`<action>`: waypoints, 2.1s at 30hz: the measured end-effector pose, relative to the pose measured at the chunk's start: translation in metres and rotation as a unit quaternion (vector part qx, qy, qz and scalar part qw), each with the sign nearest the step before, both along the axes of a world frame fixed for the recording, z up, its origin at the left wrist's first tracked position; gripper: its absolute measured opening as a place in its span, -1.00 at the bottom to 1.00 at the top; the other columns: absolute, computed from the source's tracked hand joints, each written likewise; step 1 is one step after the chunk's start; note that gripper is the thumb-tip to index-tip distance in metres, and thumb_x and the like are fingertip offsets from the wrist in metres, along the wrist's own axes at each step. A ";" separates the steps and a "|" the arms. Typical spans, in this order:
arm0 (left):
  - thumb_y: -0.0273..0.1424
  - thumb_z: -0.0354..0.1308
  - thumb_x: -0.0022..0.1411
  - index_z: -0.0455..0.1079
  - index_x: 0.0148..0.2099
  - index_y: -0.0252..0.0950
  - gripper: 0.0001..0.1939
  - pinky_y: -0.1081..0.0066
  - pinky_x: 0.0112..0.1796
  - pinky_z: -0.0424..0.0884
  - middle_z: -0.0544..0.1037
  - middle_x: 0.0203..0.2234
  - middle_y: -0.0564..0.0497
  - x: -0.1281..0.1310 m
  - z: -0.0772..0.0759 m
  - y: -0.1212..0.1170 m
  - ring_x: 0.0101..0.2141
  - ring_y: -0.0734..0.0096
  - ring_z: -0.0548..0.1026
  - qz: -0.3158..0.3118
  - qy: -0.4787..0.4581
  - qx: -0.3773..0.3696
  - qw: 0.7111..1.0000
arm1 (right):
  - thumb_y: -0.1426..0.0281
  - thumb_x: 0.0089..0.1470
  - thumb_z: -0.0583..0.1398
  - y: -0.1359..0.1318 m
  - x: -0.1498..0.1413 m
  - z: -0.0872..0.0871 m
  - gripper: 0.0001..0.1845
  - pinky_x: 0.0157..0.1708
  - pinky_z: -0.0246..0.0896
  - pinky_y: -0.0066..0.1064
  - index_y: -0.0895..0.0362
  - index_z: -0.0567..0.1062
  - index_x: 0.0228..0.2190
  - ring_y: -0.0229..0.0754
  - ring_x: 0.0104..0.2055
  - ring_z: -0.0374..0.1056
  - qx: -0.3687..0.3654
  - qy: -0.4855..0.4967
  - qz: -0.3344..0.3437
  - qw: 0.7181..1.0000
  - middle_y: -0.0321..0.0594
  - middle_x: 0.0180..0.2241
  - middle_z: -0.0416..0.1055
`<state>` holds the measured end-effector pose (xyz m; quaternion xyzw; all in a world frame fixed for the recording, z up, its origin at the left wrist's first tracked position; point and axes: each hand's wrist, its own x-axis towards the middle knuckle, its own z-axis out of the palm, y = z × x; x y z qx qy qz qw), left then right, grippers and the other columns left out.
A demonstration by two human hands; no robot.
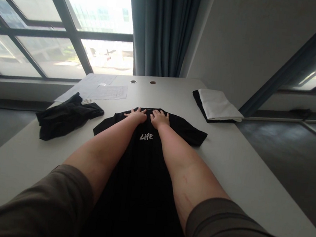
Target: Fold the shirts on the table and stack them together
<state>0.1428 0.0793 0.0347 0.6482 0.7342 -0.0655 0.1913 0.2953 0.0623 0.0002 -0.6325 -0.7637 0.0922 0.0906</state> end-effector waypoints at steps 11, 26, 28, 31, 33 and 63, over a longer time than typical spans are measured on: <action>-0.05 -0.20 0.43 -0.22 0.53 0.30 -0.32 -0.68 0.17 -0.01 -0.35 0.54 0.24 -0.001 -0.010 0.018 0.48 -0.34 -0.38 0.017 0.001 0.025 1.000 | 0.02 0.42 -0.22 0.033 0.011 -0.001 -0.27 0.45 -0.43 0.24 -0.03 0.00 0.49 0.01 0.55 -0.26 -0.046 -0.031 0.035 0.998 -0.29 0.53 -0.19; -0.06 -0.28 0.43 -0.11 0.53 0.25 -0.34 -0.56 0.27 -0.13 -0.21 0.55 0.23 -0.002 -0.017 0.033 0.49 -0.26 -0.26 0.004 -0.001 0.100 0.995 | 0.03 0.38 -0.12 0.059 0.012 -0.003 -0.27 0.44 -0.44 0.32 -0.04 0.07 0.47 0.11 0.53 -0.24 -0.027 -0.026 0.032 0.999 -0.27 0.53 -0.16; -0.05 -0.28 0.43 -0.10 0.53 0.24 -0.34 -0.54 0.28 -0.14 -0.19 0.55 0.20 -0.003 -0.013 0.033 0.49 -0.25 -0.24 -0.006 0.000 0.090 0.996 | 0.03 0.38 -0.10 0.059 0.012 -0.003 -0.27 0.43 -0.44 0.33 -0.04 0.07 0.46 0.12 0.53 -0.24 -0.029 -0.027 0.035 0.999 -0.27 0.53 -0.16; -0.05 -0.26 0.42 -0.06 0.52 0.24 -0.34 -0.54 0.28 -0.13 -0.14 0.55 0.18 -0.005 -0.010 0.031 0.49 -0.27 -0.22 -0.006 -0.005 0.090 0.996 | 0.04 0.38 -0.08 0.056 0.012 -0.001 -0.28 0.43 -0.40 0.32 -0.03 0.10 0.46 0.12 0.52 -0.21 -0.023 -0.025 0.040 0.999 -0.27 0.52 -0.13; -0.06 -0.24 0.42 0.02 0.51 0.22 -0.36 -0.51 0.29 -0.11 -0.10 0.54 0.16 -0.006 -0.012 0.028 0.48 -0.27 -0.20 -0.010 -0.011 0.127 0.992 | 0.07 0.38 -0.06 0.052 0.012 -0.001 -0.30 0.43 -0.33 0.27 0.00 0.16 0.44 0.13 0.49 -0.14 0.004 -0.021 0.044 0.999 -0.24 0.50 -0.04; -0.05 -0.08 0.43 0.31 0.35 -0.21 -0.41 -0.15 0.27 0.22 0.29 0.37 -0.24 -0.061 -0.012 -0.064 0.32 -0.14 0.23 -0.039 0.024 0.218 0.975 | 0.18 0.31 0.04 0.041 0.018 0.002 -0.55 0.15 0.15 0.06 0.01 0.51 0.10 0.18 0.17 0.23 0.113 -0.002 -0.017 0.993 0.03 0.16 0.37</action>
